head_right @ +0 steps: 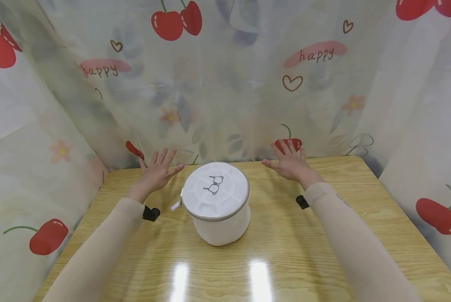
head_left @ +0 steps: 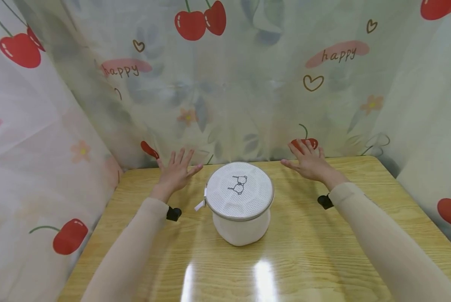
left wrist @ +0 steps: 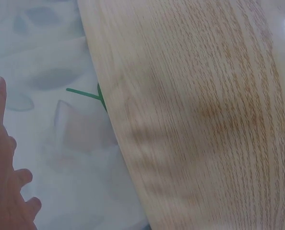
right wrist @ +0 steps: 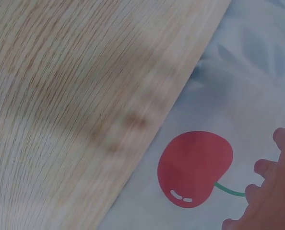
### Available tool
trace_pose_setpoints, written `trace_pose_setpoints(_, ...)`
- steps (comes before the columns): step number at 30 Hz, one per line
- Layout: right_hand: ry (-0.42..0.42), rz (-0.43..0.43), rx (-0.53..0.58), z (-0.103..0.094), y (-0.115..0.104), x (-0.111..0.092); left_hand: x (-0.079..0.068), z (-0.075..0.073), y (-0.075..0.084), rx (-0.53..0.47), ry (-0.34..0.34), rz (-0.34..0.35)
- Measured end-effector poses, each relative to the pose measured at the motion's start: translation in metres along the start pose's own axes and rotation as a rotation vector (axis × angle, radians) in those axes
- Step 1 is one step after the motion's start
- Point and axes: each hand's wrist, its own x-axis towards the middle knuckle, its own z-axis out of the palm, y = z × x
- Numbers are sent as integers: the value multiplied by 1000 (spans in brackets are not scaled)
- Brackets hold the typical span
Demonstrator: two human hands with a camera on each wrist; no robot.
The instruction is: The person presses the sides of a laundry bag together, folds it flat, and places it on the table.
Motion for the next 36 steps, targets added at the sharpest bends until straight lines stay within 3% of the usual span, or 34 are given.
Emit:
trace_pose_setpoints(11, -21, -23, 15, -6, -5, -5, 0, 4, -9, -22, -21, 16)
trace_pose_setpoints(23, 13, -75, 45, 6, 5, -5, -10, -6, 5, -58, -40, 57)
trace_pose_setpoints(31, 44, -130, 134, 15, 7, -10, -11, 5, 3, -138, -18, 111)
trace_pose_setpoints(36, 36, -135, 162, 13, 5, -6, -14, -2, 7, -205, -31, 106)
